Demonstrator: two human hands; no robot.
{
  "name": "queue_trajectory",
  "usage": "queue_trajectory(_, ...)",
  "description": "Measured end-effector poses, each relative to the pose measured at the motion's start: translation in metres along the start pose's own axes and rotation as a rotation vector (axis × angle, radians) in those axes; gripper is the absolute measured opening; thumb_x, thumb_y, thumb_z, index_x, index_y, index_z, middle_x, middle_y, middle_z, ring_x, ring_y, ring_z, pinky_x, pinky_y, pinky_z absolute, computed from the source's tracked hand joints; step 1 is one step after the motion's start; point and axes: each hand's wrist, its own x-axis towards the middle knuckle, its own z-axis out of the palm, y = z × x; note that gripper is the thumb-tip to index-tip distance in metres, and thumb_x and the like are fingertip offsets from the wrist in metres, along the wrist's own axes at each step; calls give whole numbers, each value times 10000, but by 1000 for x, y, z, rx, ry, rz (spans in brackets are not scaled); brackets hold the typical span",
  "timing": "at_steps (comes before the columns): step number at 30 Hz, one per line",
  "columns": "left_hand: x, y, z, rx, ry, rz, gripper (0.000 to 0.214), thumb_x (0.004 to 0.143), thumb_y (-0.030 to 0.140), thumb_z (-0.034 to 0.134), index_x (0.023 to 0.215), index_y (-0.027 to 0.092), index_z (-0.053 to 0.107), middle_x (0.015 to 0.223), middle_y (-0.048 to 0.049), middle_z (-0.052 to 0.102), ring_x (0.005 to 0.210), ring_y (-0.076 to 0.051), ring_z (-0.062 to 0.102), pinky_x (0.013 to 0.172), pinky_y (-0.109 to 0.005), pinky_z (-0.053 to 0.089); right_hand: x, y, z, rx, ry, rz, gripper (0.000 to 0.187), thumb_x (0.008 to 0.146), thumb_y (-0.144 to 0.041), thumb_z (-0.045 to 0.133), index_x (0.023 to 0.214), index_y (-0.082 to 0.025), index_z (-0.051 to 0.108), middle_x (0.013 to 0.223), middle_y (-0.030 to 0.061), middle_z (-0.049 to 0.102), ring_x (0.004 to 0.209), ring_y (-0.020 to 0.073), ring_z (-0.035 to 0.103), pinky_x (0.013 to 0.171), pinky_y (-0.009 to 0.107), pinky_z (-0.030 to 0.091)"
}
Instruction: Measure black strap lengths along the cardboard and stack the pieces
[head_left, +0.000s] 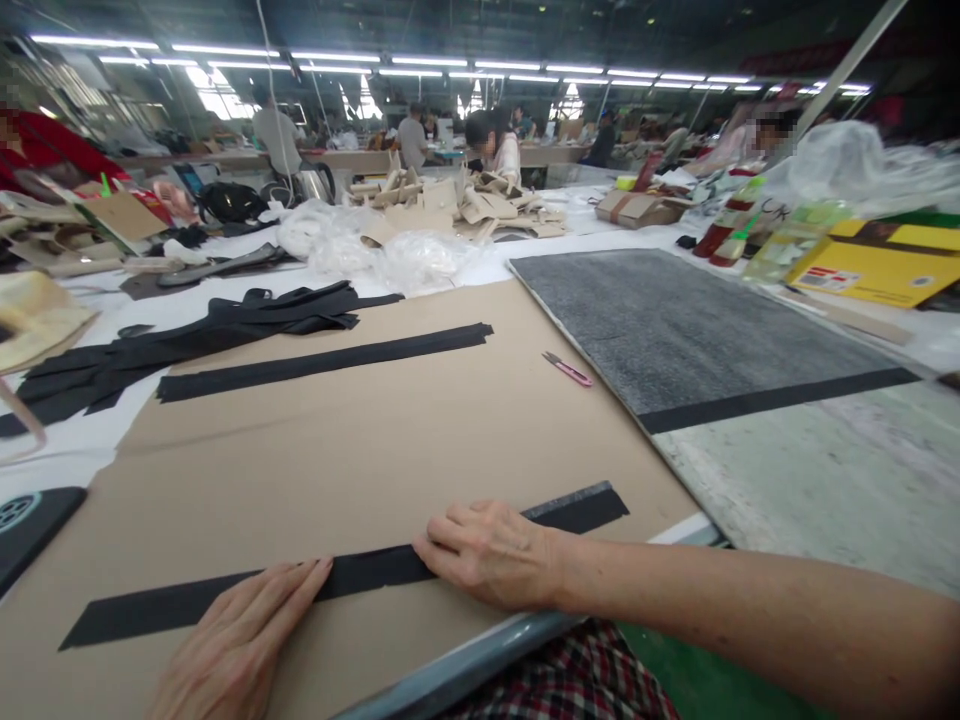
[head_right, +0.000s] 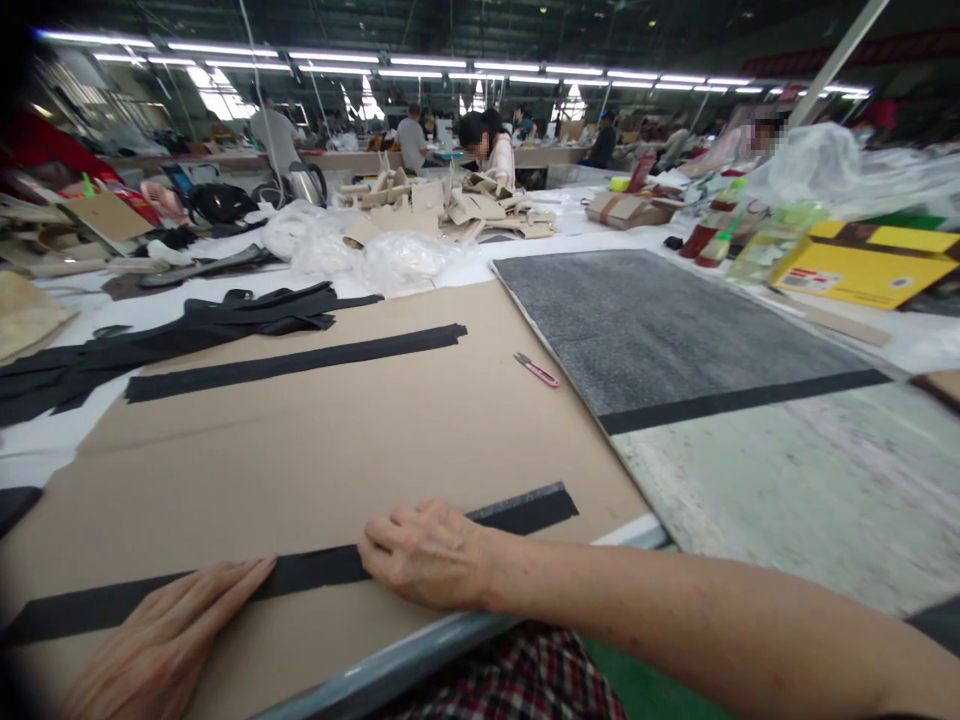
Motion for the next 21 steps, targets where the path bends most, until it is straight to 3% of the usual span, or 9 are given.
queue_trajectory(6, 23, 11, -18, 26, -135, -23, 718, 786, 69, 361, 1435, 362, 268, 1079, 14, 628, 954, -158, 557, 897, -288, 368, -10, 5, 0, -29, 10, -2, 189, 968, -150, 351, 1053, -143, 520, 899, 47, 536, 718, 153, 489, 520, 278, 370)
queue_trajectory(10, 34, 16, -25, 37, -154, -18, 712, 806, 73, 362, 1437, 381, 243, 934, 9, 615, 821, -148, 556, 821, -301, 386, -17, 8, 0, -34, 9, -19, 181, 963, -146, 364, 1056, -135, 518, 891, 50, 529, 711, 149, 477, 546, 277, 379)
queue_trajectory(13, 33, 13, -22, 69, -124, 3, 712, 795, 64, 361, 1428, 378, 275, 978, -10, 608, 852, -155, 562, 811, -307, 387, -24, 11, -1, -39, 9, -23, 189, 962, -137, 356, 1053, -133, 522, 892, 47, 525, 702, 149, 466, 543, 286, 370)
queue_trajectory(17, 34, 11, -18, 72, -32, 61, 662, 794, 89, 386, 1404, 345, 352, 1198, -30, 568, 1021, -180, 548, 879, -304, 383, -31, 13, -3, -60, 20, -20, 193, 961, -139, 365, 1061, -131, 529, 889, 44, 526, 704, 153, 456, 562, 291, 355)
queue_trajectory(21, 43, 13, -22, -13, 58, 162, 627, 778, 43, 359, 1373, 233, 414, 1172, -16, 607, 1047, -145, 542, 965, -250, 352, -32, 14, -4, -74, 63, -20, 209, 971, -147, 355, 1065, -124, 540, 880, 45, 531, 731, 158, 455, 623, 298, 361)
